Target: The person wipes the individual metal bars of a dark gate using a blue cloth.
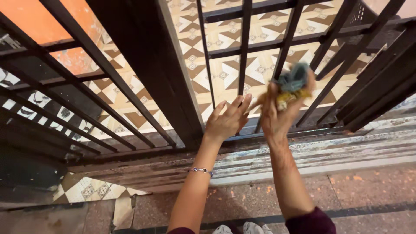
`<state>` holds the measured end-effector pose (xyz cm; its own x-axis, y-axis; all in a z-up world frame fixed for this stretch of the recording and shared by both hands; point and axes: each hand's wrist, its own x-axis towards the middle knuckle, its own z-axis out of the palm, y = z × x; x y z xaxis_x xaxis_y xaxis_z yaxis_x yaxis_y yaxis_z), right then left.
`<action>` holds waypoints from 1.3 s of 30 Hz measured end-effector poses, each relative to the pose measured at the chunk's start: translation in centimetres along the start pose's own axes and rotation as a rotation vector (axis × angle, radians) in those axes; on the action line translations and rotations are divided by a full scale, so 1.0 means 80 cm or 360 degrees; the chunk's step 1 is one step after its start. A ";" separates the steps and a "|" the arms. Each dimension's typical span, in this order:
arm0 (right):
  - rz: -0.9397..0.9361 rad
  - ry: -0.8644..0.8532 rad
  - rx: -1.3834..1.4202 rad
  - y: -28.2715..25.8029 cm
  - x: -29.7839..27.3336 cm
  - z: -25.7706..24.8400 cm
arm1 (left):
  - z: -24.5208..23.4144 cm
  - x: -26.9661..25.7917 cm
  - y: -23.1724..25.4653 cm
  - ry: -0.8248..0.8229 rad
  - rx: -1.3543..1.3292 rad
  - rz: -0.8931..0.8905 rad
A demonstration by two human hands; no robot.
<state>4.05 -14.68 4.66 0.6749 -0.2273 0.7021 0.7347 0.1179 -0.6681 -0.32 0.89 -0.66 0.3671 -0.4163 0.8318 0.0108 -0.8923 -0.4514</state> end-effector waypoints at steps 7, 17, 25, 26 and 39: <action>-0.0018 -0.0219 -0.0653 0.040 -0.036 -0.019 | 0.003 -0.003 0.000 0.0139 0.0018 0.0029; 0.0078 -0.0206 -0.0903 0.100 -0.133 -0.043 | 0.001 0.003 -0.008 0.0202 -0.0092 0.0051; -0.0151 -0.0232 -0.1095 0.041 -0.148 -0.052 | -0.001 -0.003 -0.007 0.0117 -0.0297 0.0018; -0.0128 -0.0188 -0.1079 0.022 -0.147 -0.048 | -0.007 -0.004 -0.009 0.0102 -0.0455 0.0022; -0.0107 -0.0175 -0.0775 -0.029 -0.007 0.099 | -0.064 0.056 -0.182 0.0364 -0.0372 0.0649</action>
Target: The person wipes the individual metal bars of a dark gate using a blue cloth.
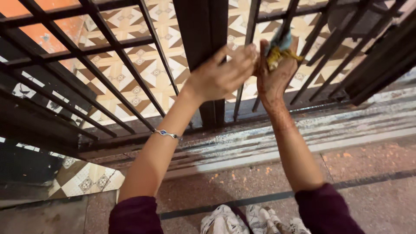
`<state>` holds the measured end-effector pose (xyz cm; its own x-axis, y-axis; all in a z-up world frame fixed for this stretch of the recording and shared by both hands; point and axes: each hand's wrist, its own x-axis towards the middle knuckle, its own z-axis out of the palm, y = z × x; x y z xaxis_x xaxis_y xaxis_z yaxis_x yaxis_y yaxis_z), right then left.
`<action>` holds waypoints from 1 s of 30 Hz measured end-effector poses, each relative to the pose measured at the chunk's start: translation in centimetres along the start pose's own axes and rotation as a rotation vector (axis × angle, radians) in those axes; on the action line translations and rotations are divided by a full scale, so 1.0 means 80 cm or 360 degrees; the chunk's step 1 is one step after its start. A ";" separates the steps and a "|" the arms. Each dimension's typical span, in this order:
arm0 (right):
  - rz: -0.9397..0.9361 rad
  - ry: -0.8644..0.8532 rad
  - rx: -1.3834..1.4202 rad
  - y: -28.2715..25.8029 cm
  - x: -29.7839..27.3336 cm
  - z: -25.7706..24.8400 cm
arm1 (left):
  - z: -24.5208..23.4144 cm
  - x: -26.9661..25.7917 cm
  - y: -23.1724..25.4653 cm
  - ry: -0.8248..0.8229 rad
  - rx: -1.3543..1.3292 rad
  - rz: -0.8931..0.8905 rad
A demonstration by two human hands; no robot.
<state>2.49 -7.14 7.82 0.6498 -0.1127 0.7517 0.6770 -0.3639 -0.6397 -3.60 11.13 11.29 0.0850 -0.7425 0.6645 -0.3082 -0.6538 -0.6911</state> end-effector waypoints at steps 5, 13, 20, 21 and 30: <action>-0.0099 0.0124 -0.0033 0.046 -0.050 0.017 | -0.017 0.004 0.001 -0.0041 0.0098 -0.0044; 0.0271 -0.0166 -0.0152 0.107 -0.177 0.010 | -0.018 0.001 0.000 -0.0064 0.0101 -0.0048; -0.0139 0.0199 -0.0307 0.042 -0.202 0.003 | -0.015 -0.004 0.001 -0.0074 0.0073 -0.0049; -0.0200 0.0271 -0.0231 0.026 -0.199 0.000 | -0.014 -0.006 0.003 -0.0089 0.0065 -0.0057; -0.0468 0.0087 -0.0054 -0.056 -0.031 0.004 | -0.023 -0.028 0.021 0.0322 -0.0290 -0.0678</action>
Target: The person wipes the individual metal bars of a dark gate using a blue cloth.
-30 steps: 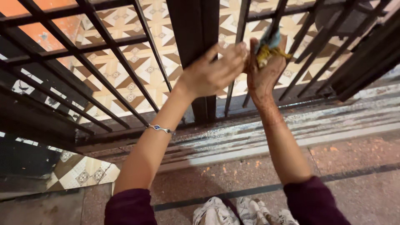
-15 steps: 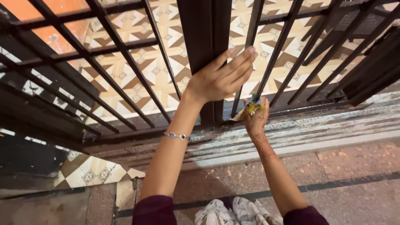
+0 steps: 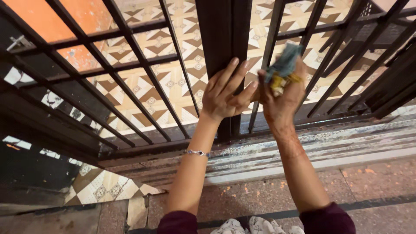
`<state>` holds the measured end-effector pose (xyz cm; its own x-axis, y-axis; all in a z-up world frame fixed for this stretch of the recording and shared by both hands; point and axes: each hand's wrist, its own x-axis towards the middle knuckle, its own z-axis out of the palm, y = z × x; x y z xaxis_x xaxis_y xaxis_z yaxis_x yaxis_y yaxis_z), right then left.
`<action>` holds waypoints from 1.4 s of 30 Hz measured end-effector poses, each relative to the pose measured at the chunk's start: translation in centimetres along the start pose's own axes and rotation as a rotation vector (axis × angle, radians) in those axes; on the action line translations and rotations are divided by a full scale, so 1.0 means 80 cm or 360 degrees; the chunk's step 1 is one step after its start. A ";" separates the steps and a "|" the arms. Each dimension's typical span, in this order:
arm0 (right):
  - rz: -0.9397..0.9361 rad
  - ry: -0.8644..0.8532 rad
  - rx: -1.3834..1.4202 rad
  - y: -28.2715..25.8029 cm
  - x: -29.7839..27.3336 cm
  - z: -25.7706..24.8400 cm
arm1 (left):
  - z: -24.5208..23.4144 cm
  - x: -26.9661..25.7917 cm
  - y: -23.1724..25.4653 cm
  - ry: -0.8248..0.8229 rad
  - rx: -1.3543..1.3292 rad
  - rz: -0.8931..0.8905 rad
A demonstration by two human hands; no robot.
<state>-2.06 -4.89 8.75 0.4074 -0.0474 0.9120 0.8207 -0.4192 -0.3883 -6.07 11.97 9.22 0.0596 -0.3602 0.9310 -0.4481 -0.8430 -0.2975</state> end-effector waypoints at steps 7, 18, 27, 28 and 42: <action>-0.0008 -0.0014 -0.0364 0.021 -0.047 0.041 | 0.002 0.001 0.002 -0.0023 -0.0006 -0.0087; 0.0635 -0.0393 -0.0159 0.071 -0.216 0.044 | -0.002 0.002 0.000 0.0005 -0.0009 -0.0082; 0.0709 -0.0415 0.0081 0.062 -0.237 0.004 | 0.009 -0.015 0.043 -0.0087 -0.0027 -0.0378; 0.0647 -0.0349 0.0121 0.054 -0.241 -0.015 | 0.015 -0.021 0.060 -0.0054 -0.0042 -0.0503; 0.0472 -0.1166 0.0390 -0.060 -0.267 -0.061 | -0.082 -0.121 0.222 0.0181 -0.2093 -0.3353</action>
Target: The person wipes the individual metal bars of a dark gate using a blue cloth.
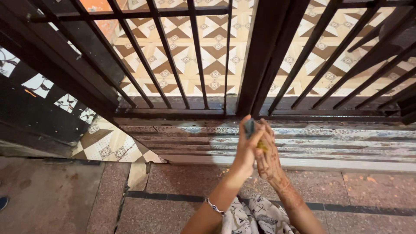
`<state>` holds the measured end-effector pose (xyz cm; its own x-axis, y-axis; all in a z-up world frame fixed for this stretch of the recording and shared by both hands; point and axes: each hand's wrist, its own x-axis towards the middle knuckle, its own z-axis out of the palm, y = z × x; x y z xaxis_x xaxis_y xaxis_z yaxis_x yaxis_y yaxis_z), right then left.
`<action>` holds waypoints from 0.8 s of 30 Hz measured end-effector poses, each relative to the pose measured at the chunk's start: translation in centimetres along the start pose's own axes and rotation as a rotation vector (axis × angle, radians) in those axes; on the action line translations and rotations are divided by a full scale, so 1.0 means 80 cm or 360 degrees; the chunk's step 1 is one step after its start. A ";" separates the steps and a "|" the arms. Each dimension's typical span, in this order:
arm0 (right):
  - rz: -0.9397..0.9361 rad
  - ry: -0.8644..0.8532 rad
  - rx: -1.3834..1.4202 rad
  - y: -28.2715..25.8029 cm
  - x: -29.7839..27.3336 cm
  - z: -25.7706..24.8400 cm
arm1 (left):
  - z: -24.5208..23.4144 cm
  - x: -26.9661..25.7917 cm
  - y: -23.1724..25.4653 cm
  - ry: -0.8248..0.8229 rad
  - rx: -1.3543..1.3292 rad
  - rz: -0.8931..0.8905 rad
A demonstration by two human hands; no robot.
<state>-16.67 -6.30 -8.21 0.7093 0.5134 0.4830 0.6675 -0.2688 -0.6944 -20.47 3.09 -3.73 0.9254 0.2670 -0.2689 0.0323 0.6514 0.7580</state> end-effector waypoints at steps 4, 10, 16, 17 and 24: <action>-0.0178 -0.0141 -0.0002 -0.034 0.034 -0.052 | -0.006 -0.006 0.041 -0.0157 0.0265 0.0612; -0.0130 0.0895 -0.0078 -0.021 0.159 -0.109 | 0.045 0.010 0.123 0.0168 0.1423 0.1986; -0.0081 0.0883 0.0104 0.056 0.211 -0.041 | 0.096 0.109 0.197 0.0000 0.2021 0.2711; -0.0006 0.0930 -0.0052 0.072 0.212 -0.031 | 0.096 0.124 0.200 0.0011 0.2182 0.2790; -0.0341 0.1193 -0.0334 0.099 0.219 -0.018 | 0.055 0.184 0.167 0.0209 0.2625 0.3195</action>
<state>1.35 -0.62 -4.47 0.4746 -0.0919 0.8754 0.7821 -0.4122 -0.4674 -4.76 12.60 5.06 0.2455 -0.3595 0.9003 -0.1891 -0.9286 -0.3193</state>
